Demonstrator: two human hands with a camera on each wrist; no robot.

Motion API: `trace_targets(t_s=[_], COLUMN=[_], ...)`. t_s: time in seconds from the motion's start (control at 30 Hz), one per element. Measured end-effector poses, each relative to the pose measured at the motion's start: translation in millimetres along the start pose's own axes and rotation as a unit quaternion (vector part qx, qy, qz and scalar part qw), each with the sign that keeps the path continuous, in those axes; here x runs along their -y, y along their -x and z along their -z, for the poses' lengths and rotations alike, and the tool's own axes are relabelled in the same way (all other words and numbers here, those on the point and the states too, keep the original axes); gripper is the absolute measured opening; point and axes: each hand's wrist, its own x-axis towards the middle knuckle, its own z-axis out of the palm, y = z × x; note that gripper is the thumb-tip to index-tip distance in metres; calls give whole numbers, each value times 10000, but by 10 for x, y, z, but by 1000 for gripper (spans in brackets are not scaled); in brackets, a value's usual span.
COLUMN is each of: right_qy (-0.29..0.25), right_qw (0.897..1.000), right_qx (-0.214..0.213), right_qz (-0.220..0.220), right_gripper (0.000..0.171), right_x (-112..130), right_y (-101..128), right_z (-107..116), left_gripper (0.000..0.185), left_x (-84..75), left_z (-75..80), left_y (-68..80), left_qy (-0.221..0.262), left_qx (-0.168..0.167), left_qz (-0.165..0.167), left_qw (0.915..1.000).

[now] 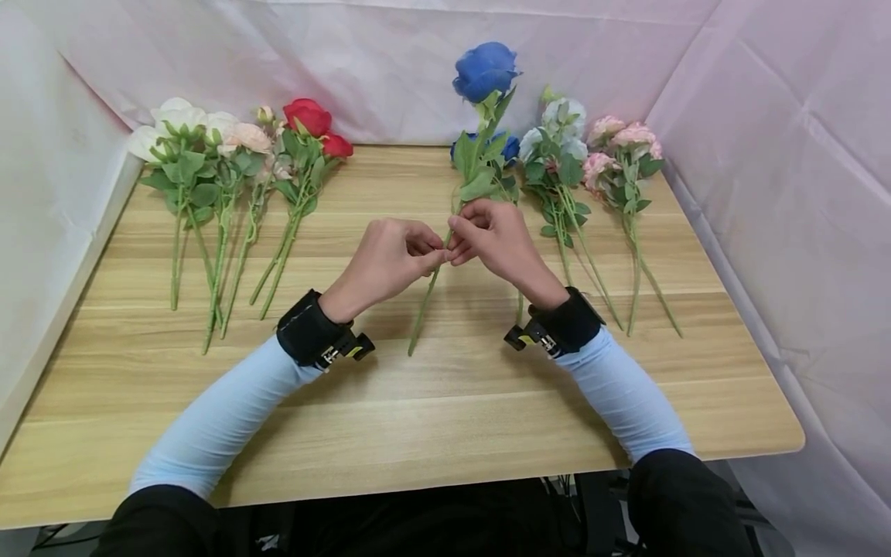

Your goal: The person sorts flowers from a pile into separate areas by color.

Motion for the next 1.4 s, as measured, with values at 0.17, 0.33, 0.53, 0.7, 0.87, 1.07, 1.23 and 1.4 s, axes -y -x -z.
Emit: trace_targets(t_s=[0.17,0.33,0.53,0.7,0.87,1.07,1.23,1.4], right_qy=[134,179,474,870,1356,1642,1865,2098], right_qw=[9994,9966,9885,9823,9741,9654,9588,9524], right_qx=[-149,-315,-261,-66,113,227,344,447], right_qz=[-271,-735,-1409,-1660,-1806,-2014,-2115,-2165], right_gripper=[21,22,28,29,29,27,26,26], right_x=[-62,-181,-262,-222,-158,-96,-78,-136], right_y=[-80,-239,-452,-570,-660,-752,-825,-880], right_z=[104,253,434,563,642,691,689,665], left_gripper=[28,32,30,28,28,27,26,26], left_x=[14,15,33,31,46,62,49,60], left_z=[57,120,125,104,91,93,109,111], left_y=[-19,-51,-61,-65,-68,-55,-38,-24], left_qy=[3,-93,-119,-146,-191,-230,-218,-199], left_qx=[48,51,87,160,156,117,-81,-127], left_qz=[28,22,131,155,178,204,107,91], left_qw=[10000,9999,9998,9996,9995,9995,9997,9997])
